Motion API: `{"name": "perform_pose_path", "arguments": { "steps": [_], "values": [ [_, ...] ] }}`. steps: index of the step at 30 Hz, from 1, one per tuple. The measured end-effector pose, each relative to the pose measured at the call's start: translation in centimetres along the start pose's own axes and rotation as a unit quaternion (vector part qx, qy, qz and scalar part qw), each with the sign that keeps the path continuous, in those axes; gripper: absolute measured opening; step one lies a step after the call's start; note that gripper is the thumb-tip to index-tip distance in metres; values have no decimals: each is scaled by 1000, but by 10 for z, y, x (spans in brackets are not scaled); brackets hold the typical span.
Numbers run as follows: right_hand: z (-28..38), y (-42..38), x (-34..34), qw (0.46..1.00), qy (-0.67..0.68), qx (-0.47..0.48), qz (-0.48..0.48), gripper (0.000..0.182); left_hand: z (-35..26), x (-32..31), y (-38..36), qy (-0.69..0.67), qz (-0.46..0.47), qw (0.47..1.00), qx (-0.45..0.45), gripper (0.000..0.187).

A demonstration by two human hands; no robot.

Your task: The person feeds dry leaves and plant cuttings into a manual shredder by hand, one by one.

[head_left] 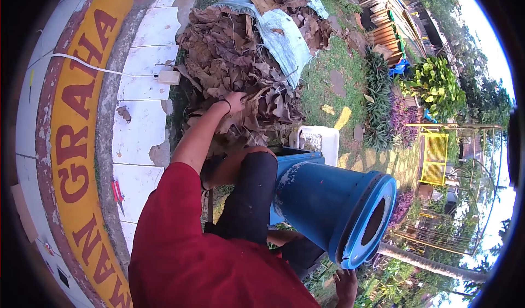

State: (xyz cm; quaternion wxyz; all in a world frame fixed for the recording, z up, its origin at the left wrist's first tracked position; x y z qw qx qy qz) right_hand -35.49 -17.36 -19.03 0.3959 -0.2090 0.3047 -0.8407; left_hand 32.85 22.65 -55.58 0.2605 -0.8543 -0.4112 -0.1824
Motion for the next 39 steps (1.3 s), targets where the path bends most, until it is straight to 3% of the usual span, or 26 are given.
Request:
{"name": "perform_pose_path", "arguments": {
  "steps": [1, 2, 6, 9, 12, 14, 16, 18, 22, 26, 29, 33, 34, 36, 39],
  "values": [
    [2, -2, 13, 999, 19, -4, -38, 52, 3, 19, -24, -35, 28, 998, 38, 48],
    [6, -5, 23, 996, 38, -6, -76, 53, 11, 41, -46, 48, -10, 998, 41, 47],
    [49, -4, 61, 994, -8, 84, -75, 57, 63, 129, -130, 57, -63, 994, 64, 51],
    [99, -8, 54, 972, -176, 129, -91, 56, 57, 195, -195, 108, -46, 983, 141, 47],
    [155, -11, 36, 957, -190, 189, -108, 52, 22, 242, -244, 233, 44, 950, 203, 40],
    [184, -3, 63, 848, -429, 282, -129, 51, 8, 271, -266, 273, 61, 938, 204, 38],
    [211, -17, 28, 935, -200, 270, -115, 50, -30, 302, -296, 279, 49, 933, 221, 34],
    [231, -23, 18, 930, -180, 307, -90, 47, -69, 333, -328, 278, 25, 928, 245, 30],
    [262, -43, -6, 858, -315, 395, -90, 46, -126, 396, -393, 272, -86, 936, 205, 29],
    [275, -55, -31, 841, -343, 416, -42, 47, -178, 451, -455, 376, -153, 884, 234, 27],
    [288, -59, -50, 804, -375, 461, -25, 46, -233, 476, -493, 328, -239, 901, 152, 31],
    [302, -59, -87, 792, -350, 501, -10, 45, -297, 464, -510, 328, -222, 914, 89, 35],
    [306, -59, -102, 792, -338, 508, 20, 44, -308, 460, -512, 331, -226, 912, 89, 35],
    [313, -58, -140, 788, -288, 539, 68, 42, -340, 453, -514, 290, -254, 923, -25, 34],
    [313, -74, -231, 766, -298, 539, 184, 45, -374, 433, -509, 288, -245, 923, -69, 34]
  ]
}}
Point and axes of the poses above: each hand's wrist, its own y-axis towards the middle knuckle, its own x-axis out of the back of the hand, z = x × y, the point moved 6 cm from there along y, towards the middle knuckle, and after that the axes turned 8 degrees about z, right-handed, at the moved point
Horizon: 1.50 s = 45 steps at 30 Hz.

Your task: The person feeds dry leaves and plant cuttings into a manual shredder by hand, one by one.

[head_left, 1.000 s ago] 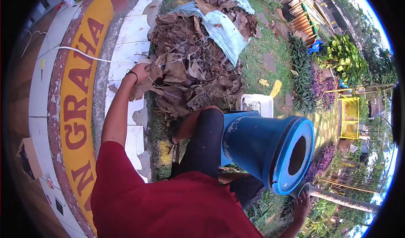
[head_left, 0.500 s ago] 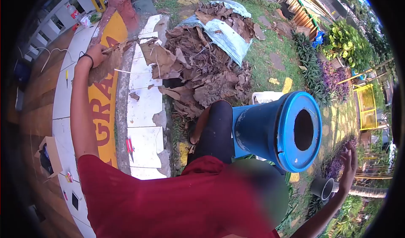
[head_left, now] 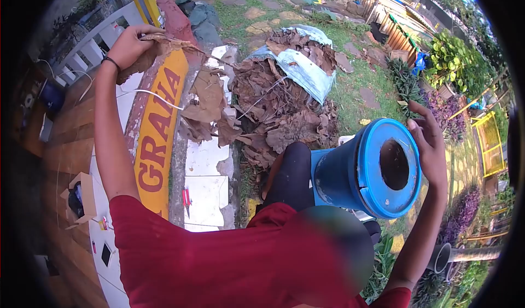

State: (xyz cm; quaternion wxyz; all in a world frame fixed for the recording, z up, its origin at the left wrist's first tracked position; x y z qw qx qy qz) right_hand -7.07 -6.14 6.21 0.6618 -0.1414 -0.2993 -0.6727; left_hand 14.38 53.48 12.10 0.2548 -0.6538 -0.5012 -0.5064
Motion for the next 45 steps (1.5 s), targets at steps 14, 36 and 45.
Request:
{"name": "perform_pose_path", "arguments": {
  "steps": [14, 36, 45],
  "values": [
    [78, 145, -315, 960, 17, 156, 232, 121, -116, 50, -19, -46, -62, 987, -143, 33],
    [68, 159, -205, 968, -25, 90, 234, 46, -34, -177, -23, -330, 4, 936, -119, 29],
    [82, 78, -39, 995, -31, 97, 15, 62, -234, -194, 31, -354, -73, 883, -298, 20]
  ]
}}
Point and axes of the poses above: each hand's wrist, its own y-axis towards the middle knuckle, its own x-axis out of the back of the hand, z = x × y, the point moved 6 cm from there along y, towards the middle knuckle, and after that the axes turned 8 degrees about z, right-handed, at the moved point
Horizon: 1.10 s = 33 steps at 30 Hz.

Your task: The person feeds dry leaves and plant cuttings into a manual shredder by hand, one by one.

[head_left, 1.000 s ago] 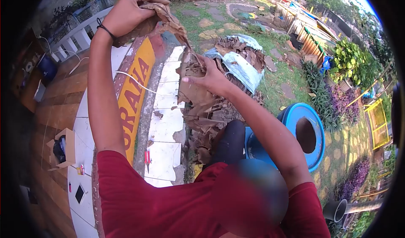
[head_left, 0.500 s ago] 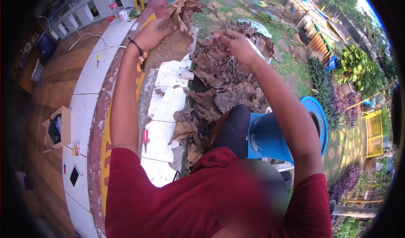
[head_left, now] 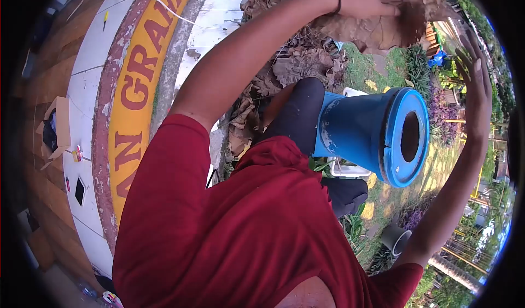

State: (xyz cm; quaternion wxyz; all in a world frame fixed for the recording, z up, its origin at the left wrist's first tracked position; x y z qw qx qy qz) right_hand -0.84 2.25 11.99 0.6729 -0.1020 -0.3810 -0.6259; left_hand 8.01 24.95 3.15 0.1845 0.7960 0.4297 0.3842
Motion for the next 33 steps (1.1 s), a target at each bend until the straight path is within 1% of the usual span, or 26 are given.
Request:
{"name": "perform_pose_path", "arguments": {
  "steps": [2, 3, 4, 5, 6, 7, 9, 10, 11, 12, 13, 15, 16, 18, 19, 20, 21, 22, 23, 24, 26, 27, 28, 30, 31, 33],
  "values": [
    [1, -20, 22, 962, -267, -4, -54, 63, 41, -64, 57, 101, 76, 992, -10, 46],
    [-3, -29, 37, 961, -261, -42, -83, 67, 38, -87, 76, 94, 81, 992, -17, 46],
    [-1, -35, 48, 949, -307, 21, -66, 70, 29, -108, 91, 107, 86, 991, -9, 46],
    [-25, -48, 56, 968, -224, -51, -99, 71, 20, -127, 105, 118, 89, 989, -4, 46],
    [-32, -70, 66, 968, -159, -123, -150, 72, -33, -148, 110, 94, 160, 982, -37, 41],
    [-39, -81, 68, 973, -90, -128, -171, 75, -45, -170, 120, 63, 127, 987, -76, 42],
    [-26, -96, 76, 969, -105, -115, -191, 69, -76, -204, 133, 12, 84, 988, -126, 43],
    [-22, -100, 81, 971, -96, -100, -195, 64, -90, -216, 134, -43, 114, 987, -103, 41],
    [-31, -104, 95, 956, -73, -161, -233, 59, -100, -227, 139, -51, 129, 985, -103, 41],
    [-29, -108, 100, 962, -52, -126, -238, 55, -105, -241, 142, -58, 143, 983, -101, 40],
    [-35, -114, 107, 965, -30, -120, -232, 53, -109, -252, 143, -44, 153, 981, -108, 42],
    [-50, -129, 109, 968, 8, -112, -224, 49, -107, -274, 133, -91, 198, 971, -96, 50],
    [-62, -136, 107, 973, -14, -93, -212, 46, -101, -286, 126, -107, 223, 965, -84, 54],
    [-94, -156, 90, 974, -58, -81, -201, 44, -78, -322, 112, -57, 357, 930, -70, 59],
    [-108, -161, 83, 978, -42, -79, -189, 45, -78, -320, 110, -46, 378, 923, -56, 67],
    [-122, -165, 75, 981, -26, -76, -178, 47, -61, -327, 102, 46, 437, 898, -18, 70],
    [-143, -173, 61, 981, -72, -78, -161, 49, -40, -331, 91, 139, 491, 860, 20, 74],
    [-163, -180, 44, 979, -118, -81, -144, 52, -27, -320, 83, 216, 491, 844, 10, 79],
    [-186, -186, 28, 980, -14, -127, -151, 57, -16, -306, 77, 236, 432, 871, -3, 77],
    [-205, -191, 13, 969, 91, -170, -156, 62, -5, -291, 74, 207, 413, 887, 24, 76],
    [-221, -200, -7, 958, 92, -245, -117, 76, 10, -272, 65, 208, 390, 896, 38, 74],
    [-219, -199, -9, 972, 41, -226, -57, 90, 13, -260, 57, 212, 398, 890, 58, 74],
    [-202, -197, -3, 970, -119, -207, -34, 93, 18, -245, 52, 215, 404, 885, 81, 73],
    [-180, -193, 18, 956, -188, -225, -2, 93, 21, -214, 45, 209, 397, 888, 103, 71],
    [-184, -194, 29, 955, -136, -262, 7, 90, 24, -204, 39, 200, 394, 889, 118, 69],
    [-167, -193, 39, 963, -33, -268, -8, 82, 38, -195, 32, 175, 386, 896, 134, 67]
  ]
}}
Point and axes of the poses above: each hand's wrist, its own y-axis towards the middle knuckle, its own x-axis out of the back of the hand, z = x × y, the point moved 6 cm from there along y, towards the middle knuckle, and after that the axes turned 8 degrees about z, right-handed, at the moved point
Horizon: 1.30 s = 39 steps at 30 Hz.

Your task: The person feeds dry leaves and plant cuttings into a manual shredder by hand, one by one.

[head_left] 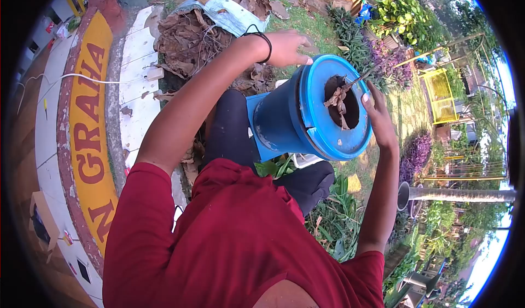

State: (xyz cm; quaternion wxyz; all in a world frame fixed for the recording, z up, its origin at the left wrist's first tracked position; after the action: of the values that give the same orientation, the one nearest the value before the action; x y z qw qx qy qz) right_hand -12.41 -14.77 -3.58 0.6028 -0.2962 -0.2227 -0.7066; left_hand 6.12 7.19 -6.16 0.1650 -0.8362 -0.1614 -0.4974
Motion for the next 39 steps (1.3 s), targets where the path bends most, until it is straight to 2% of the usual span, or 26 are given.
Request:
{"name": "perform_pose_path", "arguments": {
  "steps": [1, 3, 5, 7, 10, 13, 15, 17, 19, 20, 21, 22, 23, 24, 25, 26, 27, 30, 31, 33, 34, 36, 37, 38, 39],
  "values": [
    [15, -5, 1, 999, 49, -11, 7, 76, 6, -1, 1, -29, -6, 1000, 7, 65],
    [21, -3, 5, 999, 29, -16, -3, 75, 7, -14, 6, -43, 0, 999, 6, 62],
    [27, 3, 9, 1000, 10, -19, -15, 74, -7, -30, 15, -57, 7, 996, -72, 61],
    [28, 14, 13, 988, 143, -24, -50, 67, -24, -35, 14, -72, 21, 994, -77, 59],
    [31, 36, 11, 977, 207, -18, -46, 59, -44, -33, 22, -71, -26, 985, -155, 47],
    [18, 64, 4, 969, 244, -39, -17, 54, -54, -39, 27, -68, -19, 982, -176, 43],
    [15, 77, 8, 973, 220, -43, -56, 50, -56, -45, 23, -64, -25, 984, -162, 41],
    [16, 79, 13, 965, 252, -21, -69, 44, -54, -49, 17, -9, -43, 988, -145, 39],
    [35, 63, 32, 987, 47, 78, -133, 38, -45, -48, 10, 11, -54, 987, -148, 38],
    [27, 55, 29, 977, 45, 129, -164, 35, -40, -45, 7, -8, -60, 988, -139, 37],
    [16, 45, 16, 978, 110, 103, -145, 32, -37, -43, 5, -28, -67, 989, -132, 37],
    [-9, 43, -3, 991, 67, 76, -88, 28, -35, -42, 3, -31, -77, 987, -139, 36],
    [-21, 35, -27, 992, -99, 78, 30, 26, -36, -43, 2, -31, -75, 986, -142, 36],
    [-14, 18, -46, 914, -359, 177, 64, 25, -38, -47, 1, -45, -69, 986, -144, 36],
    [-12, 12, -56, 891, -417, 162, 76, 25, -38, -46, 2, -55, -67, 986, -145, 35],
    [-6, 17, -53, 951, -261, 156, 49, 25, -39, -45, 5, -54, -67, 985, -148, 35],
    [3, 18, -45, 985, -97, 140, 21, 26, -41, -49, 7, -39, -71, 987, -136, 35],
    [22, 37, 8, 976, -173, 110, -70, 26, -47, -50, 8, -21, -52, 992, -117, 36],
    [24, 40, 22, 976, -160, 105, -106, 26, -46, -47, 7, -22, -36, 994, -104, 36],
    [34, 40, 34, 982, -125, 85, -113, 24, -40, -46, 6, -26, -43, 993, -109, 37],
    [46, 37, 29, 969, -213, 76, -99, 22, -39, -49, 5, -35, -45, 992, -116, 37],
    [15, 42, -3, 947, -311, 78, -20, 23, -37, -52, 3, -44, -47, 992, -112, 38],
    [-8, 45, -31, 916, -388, 62, 85, 22, -37, -53, 1, -52, -46, 991, -110, 38],
    [-28, 38, -55, 915, -374, 113, 97, 17, -39, -56, 1, -51, -45, 991, -112, 38],
    [-72, 48, -69, 897, -412, 68, 142, 14, -40, -57, 1, -46, -48, 991, -113, 38]
  ]
}}
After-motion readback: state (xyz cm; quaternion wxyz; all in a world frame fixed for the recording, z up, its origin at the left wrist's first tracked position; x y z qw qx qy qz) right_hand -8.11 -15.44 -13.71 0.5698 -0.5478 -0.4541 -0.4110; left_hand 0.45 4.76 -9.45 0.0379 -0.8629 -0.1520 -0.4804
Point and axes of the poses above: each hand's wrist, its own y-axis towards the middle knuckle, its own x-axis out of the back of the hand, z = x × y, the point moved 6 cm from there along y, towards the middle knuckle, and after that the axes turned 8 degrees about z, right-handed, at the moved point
